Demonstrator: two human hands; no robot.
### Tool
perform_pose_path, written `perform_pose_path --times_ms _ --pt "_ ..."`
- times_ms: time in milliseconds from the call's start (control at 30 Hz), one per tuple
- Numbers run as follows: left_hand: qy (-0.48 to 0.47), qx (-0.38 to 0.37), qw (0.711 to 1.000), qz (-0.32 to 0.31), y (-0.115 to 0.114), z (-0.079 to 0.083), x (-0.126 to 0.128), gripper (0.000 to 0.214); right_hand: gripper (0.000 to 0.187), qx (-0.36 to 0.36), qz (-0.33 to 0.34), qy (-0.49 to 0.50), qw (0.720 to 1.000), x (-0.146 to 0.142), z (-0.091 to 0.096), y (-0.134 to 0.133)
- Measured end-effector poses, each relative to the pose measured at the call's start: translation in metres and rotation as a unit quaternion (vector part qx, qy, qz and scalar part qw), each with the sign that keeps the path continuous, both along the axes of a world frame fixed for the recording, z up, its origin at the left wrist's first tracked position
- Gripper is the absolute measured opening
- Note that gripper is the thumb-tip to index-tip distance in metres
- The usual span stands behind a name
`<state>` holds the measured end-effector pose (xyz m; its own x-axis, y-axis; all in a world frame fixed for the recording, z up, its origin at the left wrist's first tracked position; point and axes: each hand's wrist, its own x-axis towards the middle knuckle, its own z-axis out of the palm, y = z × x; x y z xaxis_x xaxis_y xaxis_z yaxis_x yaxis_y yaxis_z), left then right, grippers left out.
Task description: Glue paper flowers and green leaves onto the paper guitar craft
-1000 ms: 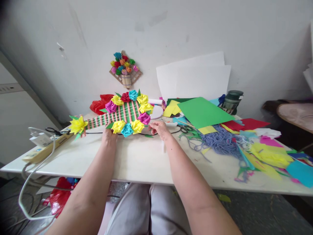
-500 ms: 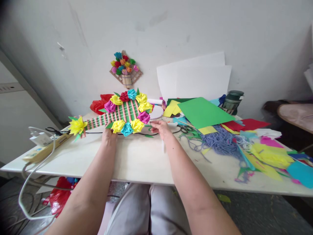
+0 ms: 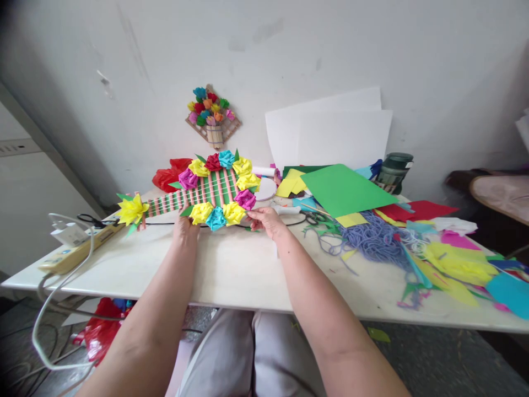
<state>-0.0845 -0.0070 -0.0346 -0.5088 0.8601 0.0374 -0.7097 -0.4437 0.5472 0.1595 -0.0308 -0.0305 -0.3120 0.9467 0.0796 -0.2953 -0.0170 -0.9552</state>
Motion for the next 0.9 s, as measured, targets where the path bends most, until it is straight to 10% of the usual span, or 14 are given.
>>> perform_pose_path --times_ms 900 --pt "0.006 0.000 1.000 -0.029 -0.001 -0.003 -0.005 0.015 0.006 -0.043 -0.008 0.139 0.989 0.010 0.011 -0.004"
